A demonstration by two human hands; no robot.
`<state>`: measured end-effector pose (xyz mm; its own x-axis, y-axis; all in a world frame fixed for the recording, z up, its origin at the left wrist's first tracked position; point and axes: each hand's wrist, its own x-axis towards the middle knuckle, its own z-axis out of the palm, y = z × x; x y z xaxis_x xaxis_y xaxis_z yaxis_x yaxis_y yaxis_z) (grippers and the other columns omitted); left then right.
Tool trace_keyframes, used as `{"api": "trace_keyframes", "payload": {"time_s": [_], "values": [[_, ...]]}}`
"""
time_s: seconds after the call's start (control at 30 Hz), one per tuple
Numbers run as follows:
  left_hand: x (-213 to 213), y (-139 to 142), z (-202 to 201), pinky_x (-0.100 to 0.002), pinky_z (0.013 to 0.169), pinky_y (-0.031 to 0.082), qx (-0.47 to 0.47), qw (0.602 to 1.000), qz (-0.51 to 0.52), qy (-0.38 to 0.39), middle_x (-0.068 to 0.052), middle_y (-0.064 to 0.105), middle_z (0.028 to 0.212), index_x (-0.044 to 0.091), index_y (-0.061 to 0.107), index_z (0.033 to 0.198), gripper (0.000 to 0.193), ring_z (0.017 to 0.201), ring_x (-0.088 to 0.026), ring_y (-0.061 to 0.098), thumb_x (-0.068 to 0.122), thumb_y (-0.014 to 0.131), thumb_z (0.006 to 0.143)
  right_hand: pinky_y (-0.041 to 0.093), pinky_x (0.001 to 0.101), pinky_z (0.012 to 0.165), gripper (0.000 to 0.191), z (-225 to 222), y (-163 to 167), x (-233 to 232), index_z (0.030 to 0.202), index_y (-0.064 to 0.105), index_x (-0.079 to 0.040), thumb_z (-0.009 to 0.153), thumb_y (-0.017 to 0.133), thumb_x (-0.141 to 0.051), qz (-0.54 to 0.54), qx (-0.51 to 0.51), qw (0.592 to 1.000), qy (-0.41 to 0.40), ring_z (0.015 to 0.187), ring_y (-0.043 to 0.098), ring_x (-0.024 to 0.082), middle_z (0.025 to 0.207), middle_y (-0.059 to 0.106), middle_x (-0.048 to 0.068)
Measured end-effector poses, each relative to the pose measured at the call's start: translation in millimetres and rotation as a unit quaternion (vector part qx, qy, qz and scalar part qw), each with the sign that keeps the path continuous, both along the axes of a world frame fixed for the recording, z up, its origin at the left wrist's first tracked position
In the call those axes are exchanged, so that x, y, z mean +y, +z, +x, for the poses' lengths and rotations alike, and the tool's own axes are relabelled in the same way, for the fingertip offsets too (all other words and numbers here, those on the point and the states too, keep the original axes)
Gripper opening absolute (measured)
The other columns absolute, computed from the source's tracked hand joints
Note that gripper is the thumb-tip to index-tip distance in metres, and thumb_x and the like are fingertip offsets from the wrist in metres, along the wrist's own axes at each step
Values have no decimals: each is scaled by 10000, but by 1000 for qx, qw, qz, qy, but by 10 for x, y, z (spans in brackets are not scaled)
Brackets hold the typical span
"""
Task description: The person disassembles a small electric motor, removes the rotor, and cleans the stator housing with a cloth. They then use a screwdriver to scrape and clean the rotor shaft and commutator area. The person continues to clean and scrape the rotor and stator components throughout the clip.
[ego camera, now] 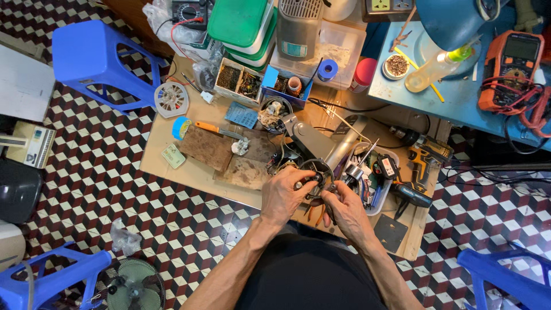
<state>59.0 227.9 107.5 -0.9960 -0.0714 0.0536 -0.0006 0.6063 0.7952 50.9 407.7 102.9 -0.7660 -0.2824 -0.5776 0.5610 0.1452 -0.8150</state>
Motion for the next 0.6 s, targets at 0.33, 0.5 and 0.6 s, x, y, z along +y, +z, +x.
{"api": "trace_keyframes", "payload": {"time_s": [0.33,0.5,0.6], "values": [[-44,-71,268,-335,638,544,-40,999,4,5,-23,707,853,142,803,1017,195,721,-195,695,241,787,849,482,243,502,304,266,-153,-33,1104,599,-5,974,538,-272,12,-27,1000,9,463,575,105,895,797,159],[80,-67,233,-316,607,544,-102,994,48,-4,-15,721,873,146,814,996,180,695,-177,705,249,786,851,473,251,489,299,383,-246,107,1106,590,15,974,557,-251,-33,-31,998,-41,464,572,111,895,787,171],[213,-58,145,-302,611,554,-97,992,68,-40,-18,732,885,137,809,986,184,712,-166,717,248,798,839,463,253,469,279,463,-285,239,1130,582,-23,974,546,-251,-59,-40,993,-98,453,566,114,881,780,175]]}}
